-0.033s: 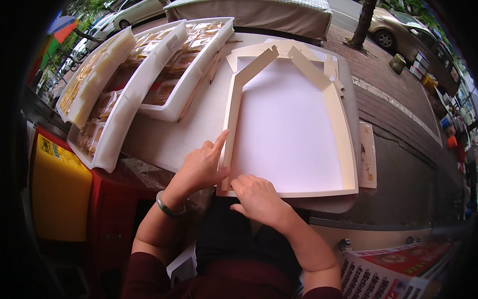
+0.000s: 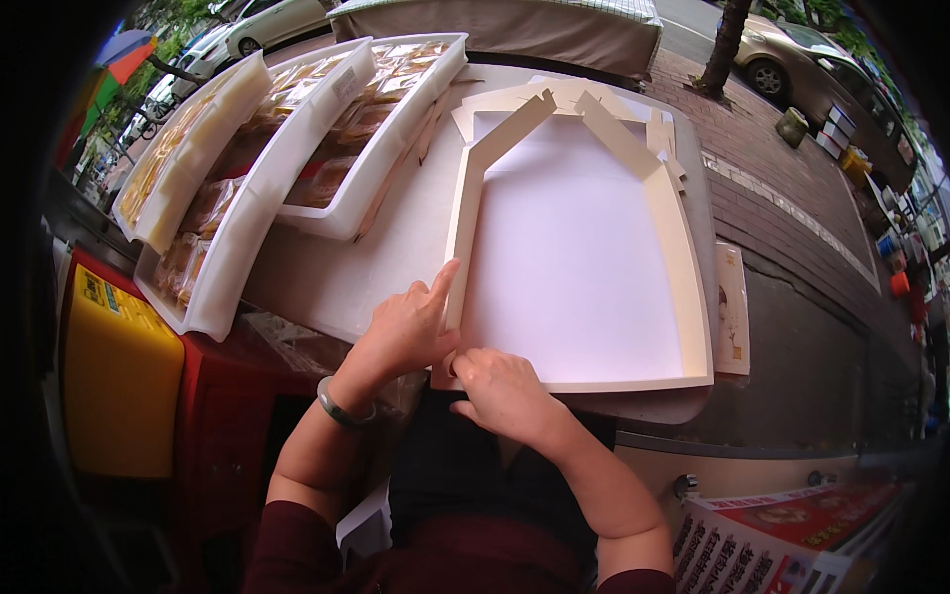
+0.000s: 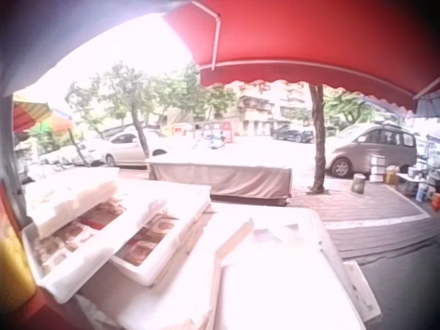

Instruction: The person folds the creases and flaps of a white cardboard box on a table. They lift the side walls, tuck in the corner flaps to form the base, and then pick up a cardboard insert with several star-shaped cutouts.

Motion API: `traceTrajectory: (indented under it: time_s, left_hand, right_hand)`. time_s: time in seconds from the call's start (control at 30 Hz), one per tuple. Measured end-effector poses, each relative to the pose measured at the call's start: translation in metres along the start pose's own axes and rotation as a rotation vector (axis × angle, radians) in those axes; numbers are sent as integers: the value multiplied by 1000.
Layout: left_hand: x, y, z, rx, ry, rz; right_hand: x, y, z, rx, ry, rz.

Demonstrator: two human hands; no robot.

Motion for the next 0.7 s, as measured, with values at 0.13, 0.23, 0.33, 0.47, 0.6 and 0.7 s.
traceTrajectory:
  time_s: [0.13,0.23,0.33,0.47,0.6,0.7]
  left_hand:
    - [0,-16,-23,2,17,21]
    - [-3,-15,-25,-24,73,48]
    - [-3,-17,-22,7,132,43]
    - [0,-16,-27,-45,133,20]
    - [4,-14,-29,-67,121,7]
    - [1,-13,-29,-94,106,-1]
  right_hand:
    - [2,-13,-17,-4,39,-75]
    - [1,-13,-20,-6,63,-104]
    - [-3,-12,-25,-34,67,-99]
    - [-3,-12,-24,-38,59,-98]
    - [1,-15,-23,6,60,-120]
    - [6,-16,-18,-30,103,-94]
Point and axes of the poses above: each hand's wrist, its own y-axis away from the middle knuckle, its own z-axis out of the back of the hand, x = y × z, the point moved 1 cm from there along -y, towards the middle knuckle, and after that the axes turned 5 degrees about x, right-handed, at the moved point
